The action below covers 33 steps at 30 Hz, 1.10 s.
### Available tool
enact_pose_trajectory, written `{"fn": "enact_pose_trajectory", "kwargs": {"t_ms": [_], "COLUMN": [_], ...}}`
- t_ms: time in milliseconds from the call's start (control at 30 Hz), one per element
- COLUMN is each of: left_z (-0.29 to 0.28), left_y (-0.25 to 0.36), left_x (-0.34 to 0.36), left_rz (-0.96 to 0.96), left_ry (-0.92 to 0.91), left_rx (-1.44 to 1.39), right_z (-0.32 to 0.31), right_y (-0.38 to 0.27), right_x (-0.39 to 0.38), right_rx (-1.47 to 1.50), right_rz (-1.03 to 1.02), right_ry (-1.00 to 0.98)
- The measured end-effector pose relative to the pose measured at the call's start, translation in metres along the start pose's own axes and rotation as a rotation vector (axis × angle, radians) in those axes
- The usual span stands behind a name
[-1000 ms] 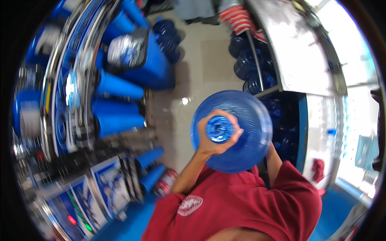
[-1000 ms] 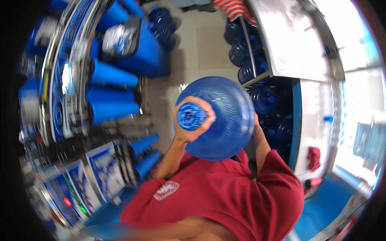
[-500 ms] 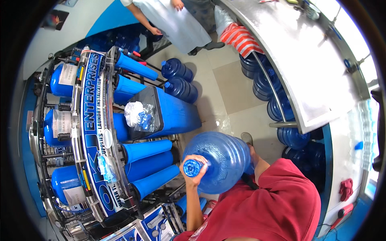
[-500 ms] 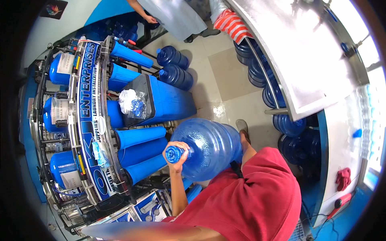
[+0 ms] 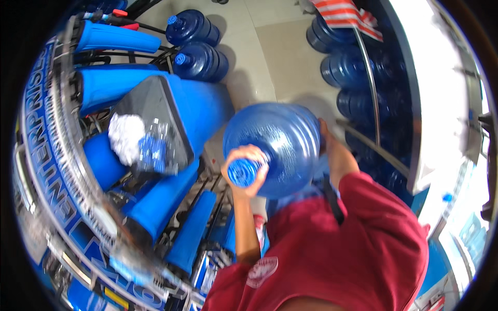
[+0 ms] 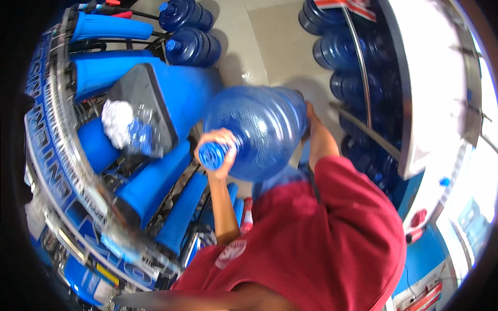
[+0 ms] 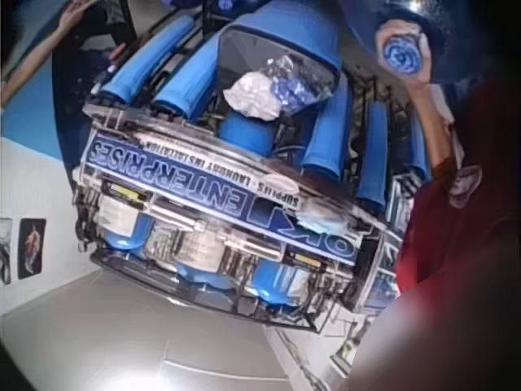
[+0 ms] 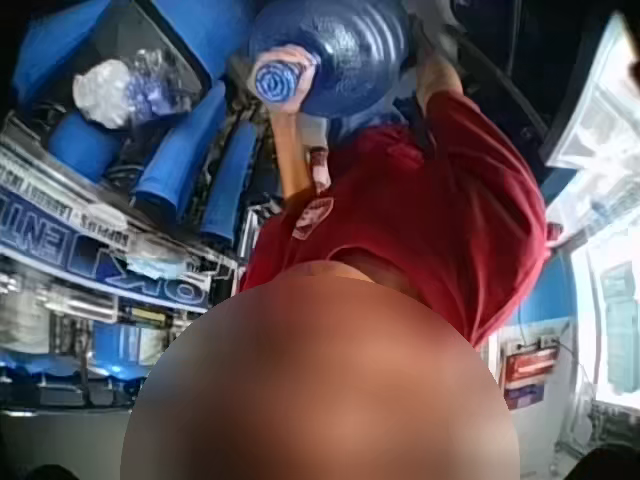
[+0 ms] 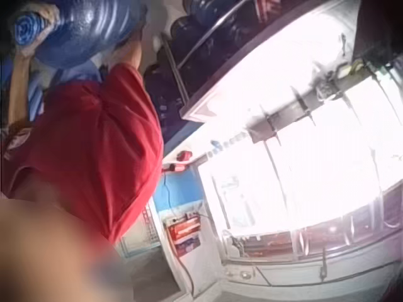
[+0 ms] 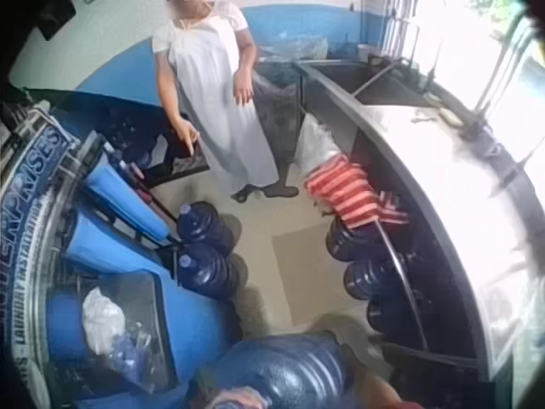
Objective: The person seals large blue water jugs by placing a blue plastic cap on the opening and using a red heat gun to shrink the cap around the neck. They then wipe the stainless steel counter with a red cloth and place the sealed jugs on the floor among other jugs.
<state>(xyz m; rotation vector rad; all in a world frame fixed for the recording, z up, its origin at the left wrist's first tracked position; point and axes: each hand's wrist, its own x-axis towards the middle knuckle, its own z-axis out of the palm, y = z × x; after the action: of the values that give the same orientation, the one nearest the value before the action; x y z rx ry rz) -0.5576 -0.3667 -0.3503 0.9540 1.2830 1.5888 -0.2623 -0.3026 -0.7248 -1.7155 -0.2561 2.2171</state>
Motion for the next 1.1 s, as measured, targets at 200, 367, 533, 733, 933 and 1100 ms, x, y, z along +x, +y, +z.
{"fn": "enact_pose_trajectory", "kwargs": {"t_ms": [200, 367, 533, 733, 933, 1100], "left_z": [-0.027, -0.074, -0.110, -0.117, -0.117, -0.114], "left_y": [-0.132, -0.261, -0.354, -0.393, -0.403, -0.410], "left_x": [0.048, 0.067, 0.069, 0.061, 0.070, 0.125], "left_rz": [0.024, 0.047, 0.009, -0.053, -0.081, -0.043], "left_ry": [0.094, 0.084, 0.173, 0.282, 0.293, 0.208], "left_rx": [0.108, 0.234, 0.224, 0.251, 0.266, 0.198], "right_z": [0.021, 0.033, 0.046, 0.046, 0.035, 0.029], "right_y": [-0.008, -0.016, -0.004, 0.021, 0.017, 0.042], "right_x": [0.167, 0.297, 0.379, 0.412, 0.452, 0.466], "right_rx": [0.001, -0.196, -0.374, -0.497, -0.429, -0.159], "right_rz": [-0.072, -0.024, -0.021, 0.088, 0.212, 0.113], "right_ry": [0.029, 0.089, 0.163, 0.137, 0.131, 0.094]}}
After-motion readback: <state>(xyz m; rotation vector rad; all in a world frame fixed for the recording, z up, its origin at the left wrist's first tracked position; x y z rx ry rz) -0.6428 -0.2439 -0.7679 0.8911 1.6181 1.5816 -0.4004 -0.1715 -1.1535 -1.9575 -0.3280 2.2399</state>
